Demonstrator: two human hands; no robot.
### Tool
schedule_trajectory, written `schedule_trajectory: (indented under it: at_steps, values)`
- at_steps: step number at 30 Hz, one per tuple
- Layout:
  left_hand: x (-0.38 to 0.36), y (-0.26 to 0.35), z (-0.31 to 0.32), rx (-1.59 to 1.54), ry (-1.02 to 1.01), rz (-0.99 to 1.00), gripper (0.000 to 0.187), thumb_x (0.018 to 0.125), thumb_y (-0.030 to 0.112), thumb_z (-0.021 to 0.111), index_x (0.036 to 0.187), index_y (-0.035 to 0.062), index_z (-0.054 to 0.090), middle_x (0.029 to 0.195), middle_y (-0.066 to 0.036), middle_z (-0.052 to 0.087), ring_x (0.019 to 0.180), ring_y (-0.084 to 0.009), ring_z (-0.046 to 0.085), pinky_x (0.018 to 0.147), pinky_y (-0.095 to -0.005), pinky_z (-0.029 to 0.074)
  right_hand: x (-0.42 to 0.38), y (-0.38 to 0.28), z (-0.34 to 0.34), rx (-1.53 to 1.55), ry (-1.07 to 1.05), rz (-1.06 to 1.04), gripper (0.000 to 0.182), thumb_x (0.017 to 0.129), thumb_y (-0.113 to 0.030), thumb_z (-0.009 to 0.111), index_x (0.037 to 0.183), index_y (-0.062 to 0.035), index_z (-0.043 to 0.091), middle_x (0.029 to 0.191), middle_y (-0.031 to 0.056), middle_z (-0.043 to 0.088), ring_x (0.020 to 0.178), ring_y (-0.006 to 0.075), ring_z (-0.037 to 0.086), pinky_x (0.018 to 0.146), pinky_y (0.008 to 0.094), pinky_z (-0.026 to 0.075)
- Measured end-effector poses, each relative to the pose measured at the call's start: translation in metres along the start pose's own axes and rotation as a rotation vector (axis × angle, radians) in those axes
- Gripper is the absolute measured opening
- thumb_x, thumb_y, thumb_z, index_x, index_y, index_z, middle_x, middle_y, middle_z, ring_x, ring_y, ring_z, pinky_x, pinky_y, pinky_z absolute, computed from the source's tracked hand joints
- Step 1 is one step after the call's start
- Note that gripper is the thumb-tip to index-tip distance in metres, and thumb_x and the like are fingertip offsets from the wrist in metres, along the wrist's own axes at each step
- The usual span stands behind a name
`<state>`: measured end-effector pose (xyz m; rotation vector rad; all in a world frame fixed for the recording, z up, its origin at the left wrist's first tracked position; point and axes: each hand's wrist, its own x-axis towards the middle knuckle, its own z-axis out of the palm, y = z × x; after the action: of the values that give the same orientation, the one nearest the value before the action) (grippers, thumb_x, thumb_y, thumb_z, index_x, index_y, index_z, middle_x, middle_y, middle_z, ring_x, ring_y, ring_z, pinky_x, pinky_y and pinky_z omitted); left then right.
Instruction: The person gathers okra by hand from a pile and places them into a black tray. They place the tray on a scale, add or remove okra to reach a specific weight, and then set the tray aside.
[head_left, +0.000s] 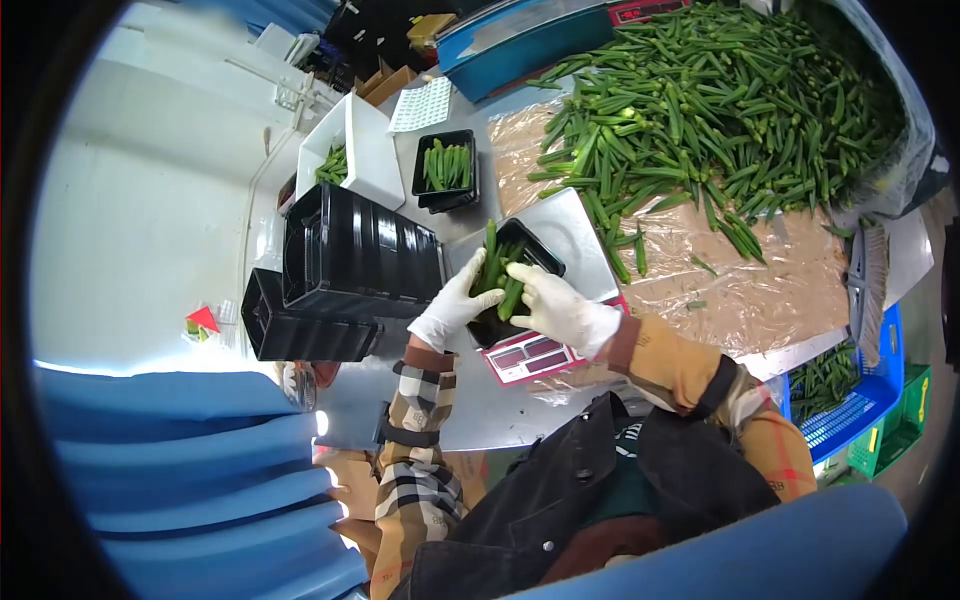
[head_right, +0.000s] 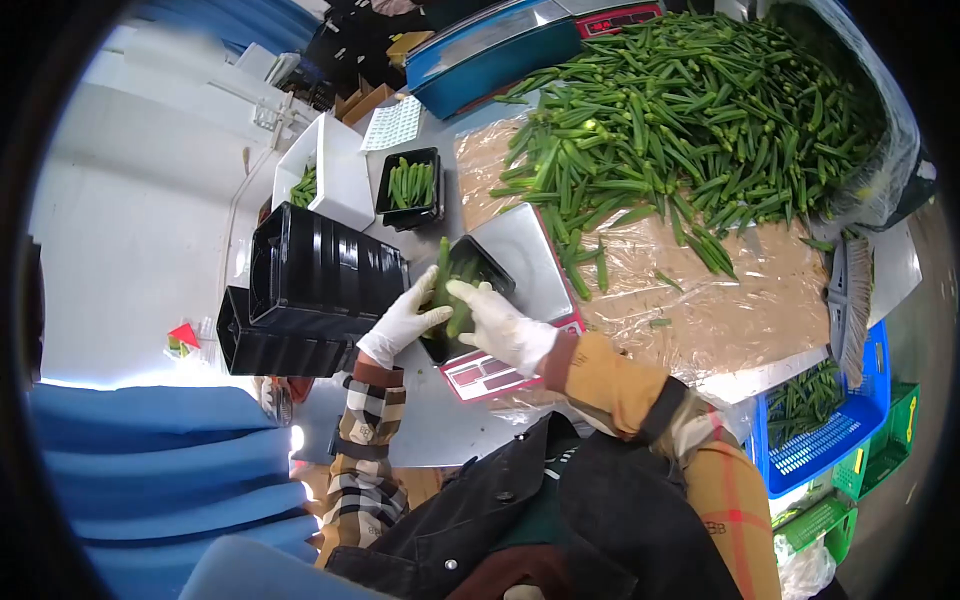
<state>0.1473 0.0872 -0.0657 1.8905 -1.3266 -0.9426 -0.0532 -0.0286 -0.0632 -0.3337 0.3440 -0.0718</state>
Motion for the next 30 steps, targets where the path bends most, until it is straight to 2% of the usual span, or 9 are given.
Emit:
schedule_trajectory:
  at_steps: [2, 4, 7, 10, 13, 16, 17, 27, 30]
  values:
    - [-0.013, 0.008, 0.002, -0.096, 0.083, -0.032, 0.070, 0.091, 0.007, 0.067, 0.150, -0.0004, 0.032, 0.141, -0.018, 0.051, 0.130, -0.0224, 0.049, 0.110, -0.0324, 0.036, -0.014, 0.000, -0.024, -0.095, 0.012, -0.016, 0.020, 0.100, -0.029, 0.055, 0.116, -0.0170, 0.055, 0.130, -0.0035, 0.054, 0.119, 0.0144, 0.050, 0.106, 0.0450, 0.037]
    - [-0.026, 0.016, -0.003, -0.099, 0.195, -0.090, 0.059, 0.093, 0.001, 0.061, 0.147, -0.0004, 0.037, 0.141, -0.016, 0.052, 0.131, -0.0223, 0.048, 0.111, -0.0314, 0.036, -0.055, -0.023, -0.036, -0.075, -0.012, -0.078, 0.040, 0.098, -0.022, 0.060, 0.132, -0.0041, 0.050, 0.124, 0.0061, 0.058, 0.118, 0.0200, 0.055, 0.100, 0.0405, 0.046]
    - [-0.047, 0.006, -0.005, -0.161, 0.467, -0.135, 0.042, 0.093, -0.002, 0.057, 0.135, -0.0003, 0.052, 0.127, -0.014, 0.062, 0.118, -0.0189, 0.059, 0.101, -0.0300, 0.045, -0.090, -0.046, -0.089, -0.056, 0.099, -0.095, 0.044, 0.101, -0.022, 0.053, 0.136, 0.0051, 0.047, 0.135, 0.0182, 0.055, 0.122, 0.0248, 0.056, 0.103, 0.0414, 0.048]
    - [-0.052, -0.001, 0.001, -0.029, 0.678, -0.064, 0.026, 0.091, 0.000, 0.062, 0.117, 0.0004, 0.065, 0.108, -0.010, 0.070, 0.099, -0.0165, 0.067, 0.090, -0.0286, 0.051, -0.115, -0.042, -0.169, 0.058, 0.330, -0.149, 0.040, 0.101, -0.028, 0.052, 0.132, -0.0018, 0.052, 0.129, 0.0113, 0.059, 0.113, 0.0211, 0.059, 0.097, 0.0380, 0.050]
    - [-0.032, 0.012, 0.017, 0.192, 0.781, 0.045, 0.017, 0.084, 0.003, 0.069, 0.100, 0.0051, 0.072, 0.096, -0.010, 0.070, 0.089, -0.0219, 0.068, 0.081, -0.0311, 0.053, -0.123, -0.028, -0.165, 0.063, 0.450, -0.167, 0.035, 0.101, -0.028, 0.051, 0.127, -0.0047, 0.055, 0.124, 0.0097, 0.062, 0.103, 0.0188, 0.062, 0.088, 0.0349, 0.052]
    - [-0.012, -0.010, 0.028, 0.752, 0.581, -0.091, 0.022, 0.079, 0.014, 0.075, 0.100, 0.0119, 0.072, 0.090, -0.006, 0.067, 0.088, -0.0295, 0.063, 0.080, -0.0412, 0.052, -0.118, -0.010, -0.155, 0.034, 0.339, -0.099, 0.032, 0.101, -0.027, 0.051, 0.123, -0.0040, 0.056, 0.114, 0.0088, 0.066, 0.092, 0.0173, 0.064, 0.081, 0.0327, 0.053]
    - [-0.008, -0.014, 0.033, 0.722, 0.508, -0.266, 0.028, 0.077, 0.017, 0.076, 0.104, 0.0137, 0.071, 0.090, -0.006, 0.066, 0.093, -0.0294, 0.060, 0.082, -0.0421, 0.050, -0.120, -0.010, -0.145, 0.015, 0.352, -0.099, 0.032, 0.101, -0.026, 0.051, 0.123, -0.0037, 0.056, 0.113, 0.0086, 0.067, 0.091, 0.0171, 0.064, 0.080, 0.0323, 0.053]
    - [-0.015, 0.002, 0.052, 0.874, 0.545, 0.027, 0.020, 0.077, 0.009, 0.068, 0.095, 0.0103, 0.060, 0.094, -0.010, 0.065, 0.091, -0.0330, 0.061, 0.078, -0.0444, 0.050, -0.138, -0.011, -0.162, 0.030, 0.469, -0.182, 0.033, 0.101, -0.025, 0.051, 0.125, -0.0034, 0.056, 0.114, 0.0094, 0.066, 0.089, 0.0172, 0.063, 0.077, 0.0318, 0.052]
    - [-0.032, 0.025, 0.046, 0.987, 0.480, -0.135, 0.019, 0.078, 0.014, 0.069, 0.093, 0.0098, 0.058, 0.088, -0.010, 0.064, 0.085, -0.0319, 0.063, 0.073, -0.0446, 0.051, -0.143, -0.010, -0.161, -0.030, 0.449, -0.175, 0.035, 0.101, -0.025, 0.052, 0.128, -0.0039, 0.055, 0.114, 0.0085, 0.066, 0.090, 0.0169, 0.063, 0.077, 0.0314, 0.052]
